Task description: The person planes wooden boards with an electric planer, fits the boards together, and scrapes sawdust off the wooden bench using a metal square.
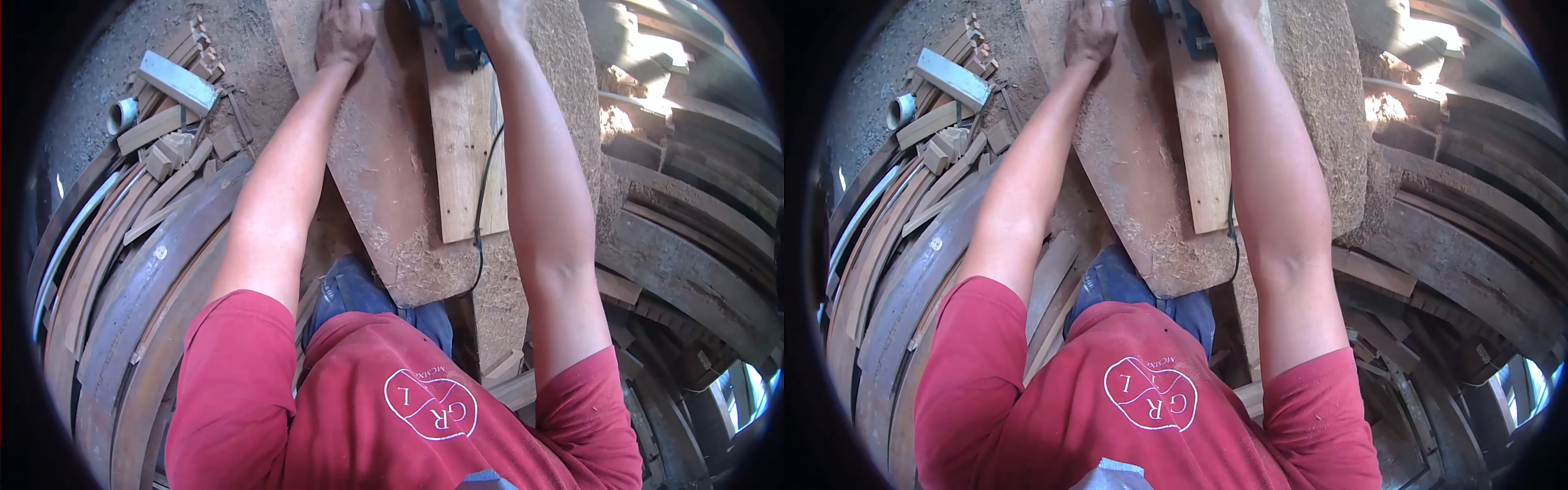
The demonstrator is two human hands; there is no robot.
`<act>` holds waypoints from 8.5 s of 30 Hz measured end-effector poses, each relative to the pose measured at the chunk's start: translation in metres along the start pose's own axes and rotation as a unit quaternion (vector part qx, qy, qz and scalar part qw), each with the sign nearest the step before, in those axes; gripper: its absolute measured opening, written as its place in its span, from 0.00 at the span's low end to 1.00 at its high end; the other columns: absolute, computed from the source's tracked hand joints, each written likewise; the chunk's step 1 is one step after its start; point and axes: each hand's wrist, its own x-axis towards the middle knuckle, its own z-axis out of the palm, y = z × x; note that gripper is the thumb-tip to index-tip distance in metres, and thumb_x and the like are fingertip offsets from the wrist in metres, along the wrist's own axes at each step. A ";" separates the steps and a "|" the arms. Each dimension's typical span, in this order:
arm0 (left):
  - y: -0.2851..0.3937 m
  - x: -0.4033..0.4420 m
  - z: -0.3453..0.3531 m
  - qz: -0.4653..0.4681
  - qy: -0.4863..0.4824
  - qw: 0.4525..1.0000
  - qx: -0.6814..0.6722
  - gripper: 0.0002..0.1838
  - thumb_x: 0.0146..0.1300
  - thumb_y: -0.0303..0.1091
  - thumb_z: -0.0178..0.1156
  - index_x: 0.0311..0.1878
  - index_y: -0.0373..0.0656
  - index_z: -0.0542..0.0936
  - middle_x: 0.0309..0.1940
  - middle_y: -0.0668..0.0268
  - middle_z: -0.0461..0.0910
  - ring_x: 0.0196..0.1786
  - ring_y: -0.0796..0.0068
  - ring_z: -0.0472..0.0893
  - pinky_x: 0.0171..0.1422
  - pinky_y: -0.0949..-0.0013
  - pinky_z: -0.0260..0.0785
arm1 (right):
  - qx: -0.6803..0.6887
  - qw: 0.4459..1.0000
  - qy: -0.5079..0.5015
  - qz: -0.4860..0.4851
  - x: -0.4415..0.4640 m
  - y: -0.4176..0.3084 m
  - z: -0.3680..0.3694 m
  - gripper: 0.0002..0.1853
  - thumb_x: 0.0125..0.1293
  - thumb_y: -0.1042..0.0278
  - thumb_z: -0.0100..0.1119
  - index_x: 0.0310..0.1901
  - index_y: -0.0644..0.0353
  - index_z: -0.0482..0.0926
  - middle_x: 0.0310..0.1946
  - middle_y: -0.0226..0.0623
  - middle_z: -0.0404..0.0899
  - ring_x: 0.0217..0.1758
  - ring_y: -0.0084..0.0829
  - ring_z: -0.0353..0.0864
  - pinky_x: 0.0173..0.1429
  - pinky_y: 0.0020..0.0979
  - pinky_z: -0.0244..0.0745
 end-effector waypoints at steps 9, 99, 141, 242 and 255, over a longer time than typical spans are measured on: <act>0.052 0.005 -0.041 0.106 -0.099 0.984 0.104 0.32 0.72 0.63 0.55 0.75 0.61 0.78 0.79 0.50 0.66 0.84 0.43 0.56 0.89 0.42 0.40 | 0.155 0.985 -0.001 0.075 -0.297 0.121 -0.069 0.24 0.64 0.70 0.69 0.62 0.61 0.81 0.44 0.56 0.88 0.49 0.55 0.90 0.52 0.46 0.83; 0.031 0.001 -0.013 0.168 -0.104 0.970 0.144 0.48 0.59 0.86 0.51 0.82 0.84 0.60 0.87 0.71 0.54 0.87 0.56 0.52 0.88 0.33 0.34 | 0.134 0.989 0.065 0.023 0.074 0.066 -0.058 0.18 0.58 0.67 0.67 0.49 0.65 0.88 0.45 0.64 0.87 0.53 0.57 0.88 0.58 0.50 0.83; 0.289 -0.183 -0.291 -0.363 -0.129 0.623 -0.681 0.26 0.73 0.40 0.68 0.67 0.37 0.75 0.54 0.51 0.86 0.52 0.52 0.89 0.65 0.48 0.81 | 0.217 0.966 0.044 0.133 -0.572 0.343 -0.101 0.16 0.57 0.65 0.76 0.44 0.63 0.85 0.38 0.53 0.88 0.46 0.56 0.88 0.51 0.48 0.80; 0.282 -0.319 -0.089 -0.096 -0.190 0.955 -0.207 0.39 0.70 0.28 0.54 0.81 0.25 0.51 0.79 0.29 0.53 0.83 0.33 0.57 0.81 0.50 0.65 | 0.135 0.986 0.068 -0.065 0.050 -0.031 -0.161 0.13 0.59 0.65 0.70 0.30 0.70 0.85 0.18 0.37 0.80 0.18 0.27 0.80 0.24 0.33 0.76; 0.280 -0.305 -0.096 -0.096 -0.216 0.953 -0.190 0.39 0.68 0.24 0.53 0.81 0.26 0.53 0.81 0.32 0.52 0.84 0.37 0.57 0.82 0.48 0.64 | 0.240 0.970 -0.019 -0.038 0.207 -0.070 -0.153 0.10 0.64 0.64 0.62 0.28 0.60 0.82 0.17 0.32 0.73 0.16 0.27 0.71 0.21 0.34 0.64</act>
